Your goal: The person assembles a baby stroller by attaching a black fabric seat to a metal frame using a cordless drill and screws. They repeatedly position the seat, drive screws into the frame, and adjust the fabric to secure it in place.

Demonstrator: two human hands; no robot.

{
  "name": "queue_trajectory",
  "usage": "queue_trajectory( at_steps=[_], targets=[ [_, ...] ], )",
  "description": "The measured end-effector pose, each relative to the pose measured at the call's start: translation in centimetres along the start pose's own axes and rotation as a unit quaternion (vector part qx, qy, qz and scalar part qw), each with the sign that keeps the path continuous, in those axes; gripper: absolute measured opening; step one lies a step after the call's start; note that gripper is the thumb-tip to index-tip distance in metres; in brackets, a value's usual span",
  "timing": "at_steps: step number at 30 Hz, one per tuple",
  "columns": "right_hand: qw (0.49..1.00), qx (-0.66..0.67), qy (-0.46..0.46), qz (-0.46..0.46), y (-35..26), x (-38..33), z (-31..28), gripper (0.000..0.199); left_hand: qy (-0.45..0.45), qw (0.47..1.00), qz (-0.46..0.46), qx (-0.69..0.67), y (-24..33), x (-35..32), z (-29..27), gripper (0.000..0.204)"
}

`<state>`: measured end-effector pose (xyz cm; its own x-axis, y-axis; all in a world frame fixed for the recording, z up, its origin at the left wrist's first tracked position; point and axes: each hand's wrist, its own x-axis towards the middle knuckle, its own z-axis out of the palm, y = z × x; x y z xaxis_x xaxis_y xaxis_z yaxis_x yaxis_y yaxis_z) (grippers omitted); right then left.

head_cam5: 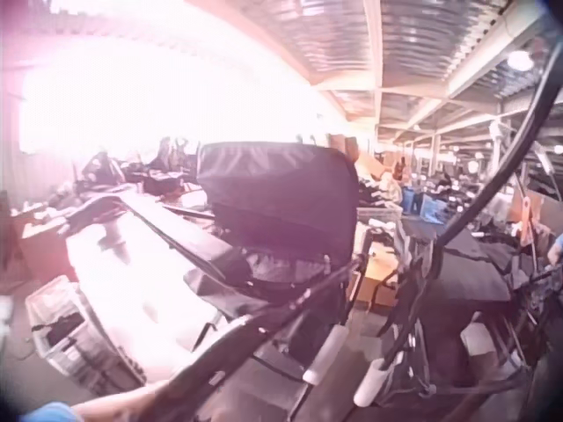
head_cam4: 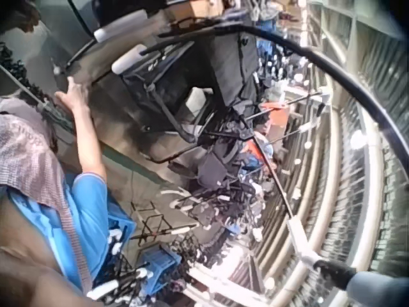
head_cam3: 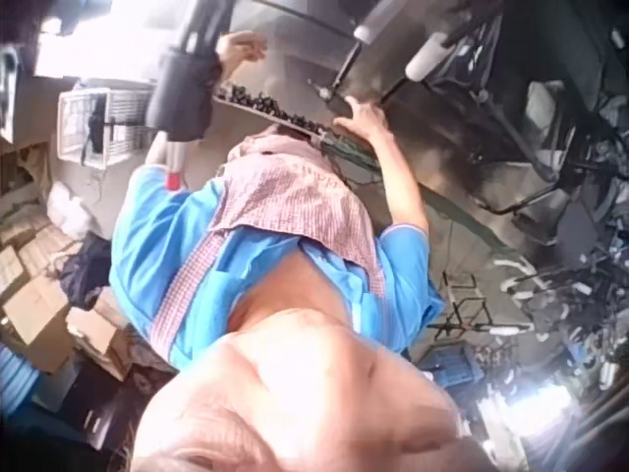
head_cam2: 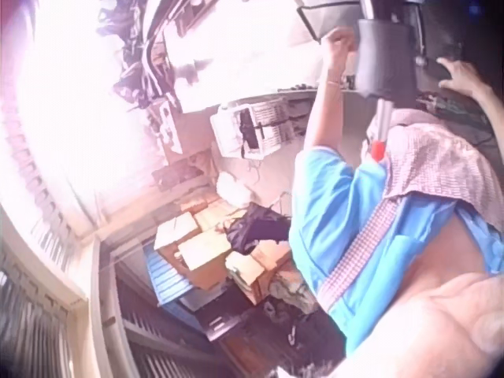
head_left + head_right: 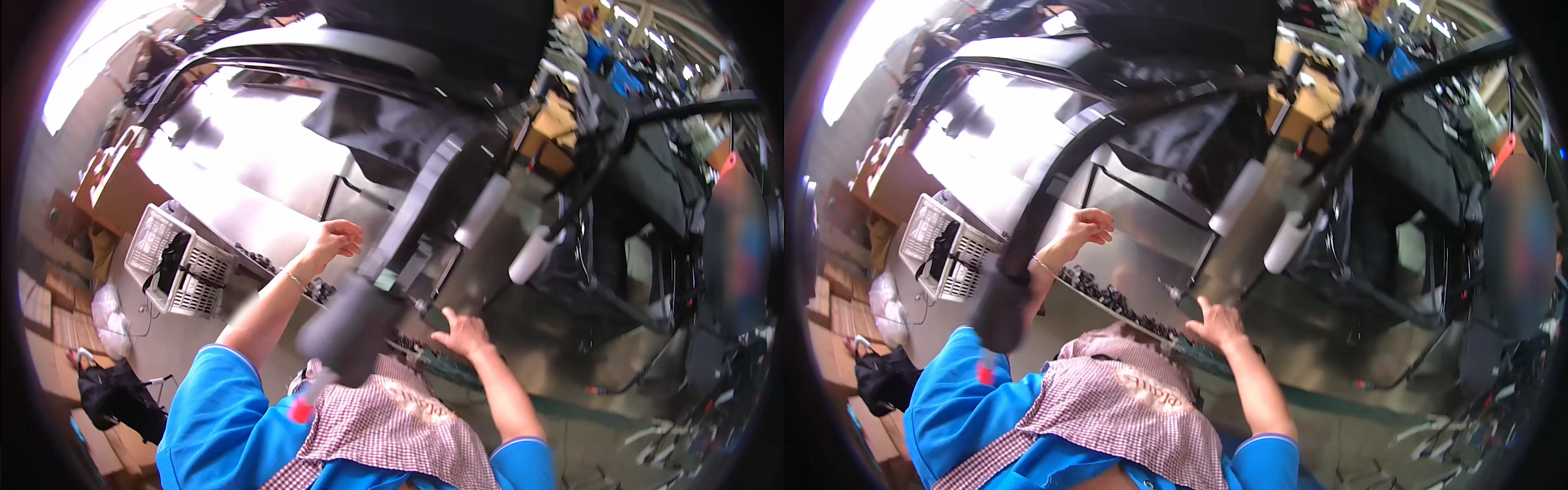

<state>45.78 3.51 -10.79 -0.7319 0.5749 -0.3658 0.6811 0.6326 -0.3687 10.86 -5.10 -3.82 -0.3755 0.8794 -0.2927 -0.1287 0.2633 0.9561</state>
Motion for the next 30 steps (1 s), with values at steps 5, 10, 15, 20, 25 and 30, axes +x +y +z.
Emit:
queue_trajectory(
  at_steps=[5,10,15,20,25,30],
  targets=[
    [0.983,-0.096,0.136,-0.071,-1.8,0.9,-1.3,0.052,0.178,0.982,0.030,-0.046,2.2,5.8,-6.5,0.018],
    [0.803,0.537,0.231,-0.114,-11.8,-4.5,-18.7,0.040,0.165,0.981,0.104,-0.008,4.7,15.7,-10.8,0.028],
    [0.596,0.760,0.232,-0.114,-23.9,-10.6,-27.9,0.066,0.084,0.980,0.174,0.041,3.5,26.9,-10.0,0.034],
    [0.647,0.659,0.369,0.104,-31.3,-12.6,-31.1,0.035,0.020,0.990,0.115,0.081,3.8,31.1,-9.7,0.032],
    [0.657,0.620,0.409,0.129,-32.6,-12.2,-28.7,0.036,0.004,0.991,0.124,0.045,4.9,35.1,-8.9,0.030],
    [0.670,0.577,0.443,0.149,-32.1,-12.4,-25.9,0.034,-0.005,0.987,0.156,-0.030,6.6,37.2,-14.4,0.028]
  ],
)
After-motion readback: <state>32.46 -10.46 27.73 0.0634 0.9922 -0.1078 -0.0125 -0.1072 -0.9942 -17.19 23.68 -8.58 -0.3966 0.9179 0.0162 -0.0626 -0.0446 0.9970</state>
